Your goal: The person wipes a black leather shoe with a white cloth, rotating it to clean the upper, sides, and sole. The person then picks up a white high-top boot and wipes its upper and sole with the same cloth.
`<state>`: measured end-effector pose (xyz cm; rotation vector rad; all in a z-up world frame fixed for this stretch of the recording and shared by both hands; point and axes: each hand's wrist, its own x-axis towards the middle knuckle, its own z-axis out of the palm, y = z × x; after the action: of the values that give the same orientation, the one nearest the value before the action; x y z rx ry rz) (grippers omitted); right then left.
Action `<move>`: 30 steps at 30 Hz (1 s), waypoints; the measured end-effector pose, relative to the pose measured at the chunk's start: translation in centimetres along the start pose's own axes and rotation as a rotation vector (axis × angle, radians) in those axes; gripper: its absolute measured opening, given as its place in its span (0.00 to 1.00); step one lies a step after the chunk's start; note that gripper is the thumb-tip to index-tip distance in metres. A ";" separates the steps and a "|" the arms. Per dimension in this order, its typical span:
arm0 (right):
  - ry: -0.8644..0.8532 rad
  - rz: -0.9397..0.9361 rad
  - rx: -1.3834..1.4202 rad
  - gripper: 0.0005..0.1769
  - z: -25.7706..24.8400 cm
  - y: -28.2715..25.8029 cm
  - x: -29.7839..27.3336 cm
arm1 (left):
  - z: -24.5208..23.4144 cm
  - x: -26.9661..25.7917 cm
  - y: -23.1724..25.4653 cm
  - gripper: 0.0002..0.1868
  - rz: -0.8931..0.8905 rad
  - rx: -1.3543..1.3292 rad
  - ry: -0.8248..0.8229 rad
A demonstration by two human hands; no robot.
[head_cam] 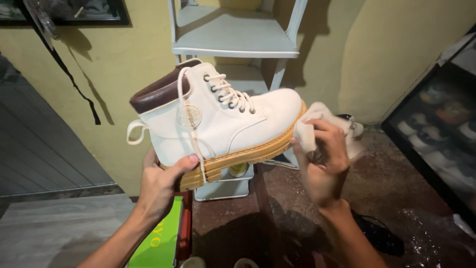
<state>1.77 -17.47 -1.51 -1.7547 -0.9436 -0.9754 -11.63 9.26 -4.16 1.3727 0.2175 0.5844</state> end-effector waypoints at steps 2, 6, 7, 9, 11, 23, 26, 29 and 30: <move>-0.017 -0.030 -0.039 0.10 0.3 0.2 0.1 | 0.0 0.1 0.3 0.37 0.036 -0.048 -0.010; -0.021 0.164 0.056 0.16 -0.1 0.8 0.0 | 0.3 -0.3 0.8 0.34 -0.026 -0.111 -0.001; -0.011 0.147 0.061 0.18 -0.2 0.8 -0.1 | 0.5 -0.3 1.0 0.34 -0.003 -0.122 -0.008; -0.027 0.186 0.076 0.18 -0.5 0.8 -0.2 | 0.8 -0.2 1.3 0.33 0.014 -0.128 -0.015; -0.080 0.291 0.096 0.14 -0.8 0.7 0.0 | 1.0 -0.1 1.5 0.32 0.007 -0.120 -0.014; -0.052 0.023 -0.219 0.15 1.7 0.3 -2.2 | 2.3 1.5 1.5 0.28 -0.025 -0.141 0.023; -0.165 0.021 -0.186 0.14 2.1 0.1 -1.9 | 2.6 1.8 1.2 0.28 -0.019 -0.106 0.023; -0.074 -0.003 -0.300 0.14 1.8 0.3 -0.7 | 2.9 1.9 0.5 0.28 -0.056 -0.135 -0.002; -0.086 0.043 -0.280 0.14 1.8 0.1 -0.5 | 2.8 1.9 0.4 0.28 -0.044 -0.111 0.009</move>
<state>2.06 -15.93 -2.47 -2.0560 -0.8500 -1.0519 -8.84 7.81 -2.84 1.2554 0.2193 0.5582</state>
